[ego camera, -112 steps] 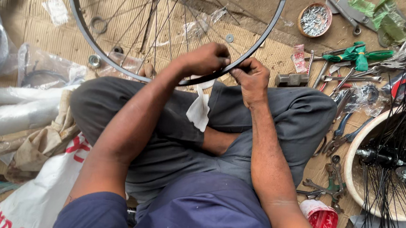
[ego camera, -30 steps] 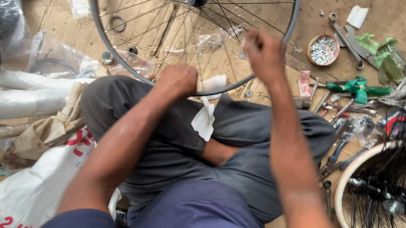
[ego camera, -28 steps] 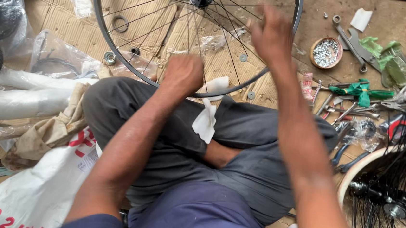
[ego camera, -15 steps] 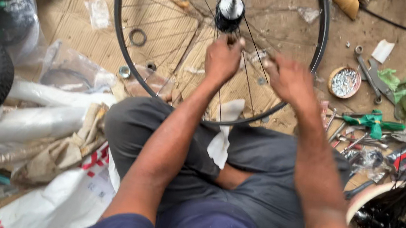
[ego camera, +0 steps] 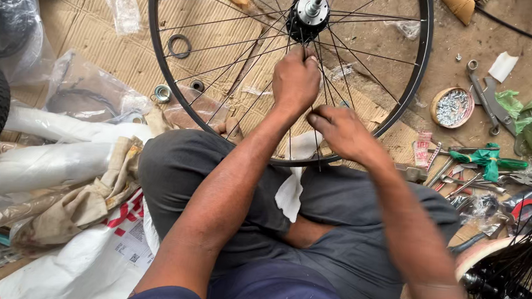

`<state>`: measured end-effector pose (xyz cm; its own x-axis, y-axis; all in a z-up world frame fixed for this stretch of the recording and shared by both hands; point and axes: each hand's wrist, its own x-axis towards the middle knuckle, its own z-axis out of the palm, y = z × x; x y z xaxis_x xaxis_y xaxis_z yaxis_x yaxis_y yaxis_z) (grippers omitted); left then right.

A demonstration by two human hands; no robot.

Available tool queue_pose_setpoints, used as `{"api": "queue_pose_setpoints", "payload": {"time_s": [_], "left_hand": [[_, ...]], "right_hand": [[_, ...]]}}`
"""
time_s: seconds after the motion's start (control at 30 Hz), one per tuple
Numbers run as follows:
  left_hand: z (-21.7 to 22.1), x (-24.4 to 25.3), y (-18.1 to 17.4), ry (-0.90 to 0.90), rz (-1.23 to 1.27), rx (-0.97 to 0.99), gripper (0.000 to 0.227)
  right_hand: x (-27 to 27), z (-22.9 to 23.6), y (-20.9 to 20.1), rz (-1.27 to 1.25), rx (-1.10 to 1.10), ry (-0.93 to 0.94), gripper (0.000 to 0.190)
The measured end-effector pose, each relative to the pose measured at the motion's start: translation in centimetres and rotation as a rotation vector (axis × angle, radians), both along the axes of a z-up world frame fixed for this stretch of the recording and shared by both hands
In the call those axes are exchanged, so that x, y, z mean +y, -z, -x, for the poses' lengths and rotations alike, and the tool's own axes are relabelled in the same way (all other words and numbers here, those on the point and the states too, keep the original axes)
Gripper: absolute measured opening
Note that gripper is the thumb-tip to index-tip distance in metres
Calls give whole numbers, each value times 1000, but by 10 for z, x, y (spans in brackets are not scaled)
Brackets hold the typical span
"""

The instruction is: The person sits on the floor and repeatedly inserts a small metal nipple onto the end of a bicycle spoke, then pushes it into the rim hole. The person works on a single wheel, rotating it slightly to access different spokes, and uses a white cloth to wipe the rim area during the process.

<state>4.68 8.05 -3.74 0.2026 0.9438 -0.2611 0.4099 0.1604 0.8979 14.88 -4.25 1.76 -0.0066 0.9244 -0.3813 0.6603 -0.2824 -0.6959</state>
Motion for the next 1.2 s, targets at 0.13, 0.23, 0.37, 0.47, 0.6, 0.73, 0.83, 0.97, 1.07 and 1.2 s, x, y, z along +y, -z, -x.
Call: {"api": "queue_pose_setpoints", "payload": {"time_s": [0.13, 0.23, 0.37, 0.47, 0.6, 0.73, 0.83, 0.97, 1.07, 1.2], "left_hand": [[1, -5, 6, 50, -51, 227, 25], [-3, -7, 5, 68, -36, 210, 24], [0, -9, 1, 42, -166, 158, 22], [1, -13, 5, 46, -141, 154, 21], [-1, -9, -1, 75, 34, 116, 24], [1, -10, -7, -23, -65, 86, 24], [0, -11, -6, -25, -80, 98, 24], [1, -10, -10, 12, -4, 94, 24], [1, -6, -10, 15, 3, 81, 24], [-1, -11, -3, -40, -113, 85, 23]], "right_hand": [[4, 25, 58, 101, 947, 963, 19], [29, 7, 73, -140, 926, 987, 13], [83, -16, 67, -211, 605, 994, 16], [97, -32, 67, 69, 888, 968, 14], [110, -17, 83, -174, 1330, 1131, 17], [116, -5, 79, -497, 1368, 1170, 22], [132, -16, 76, -236, 1209, 1199, 24], [138, -25, 81, -185, 1144, 1124, 18], [129, -17, 92, -257, 1163, 1023, 28], [114, -16, 96, -358, 1368, 1038, 28]]}}
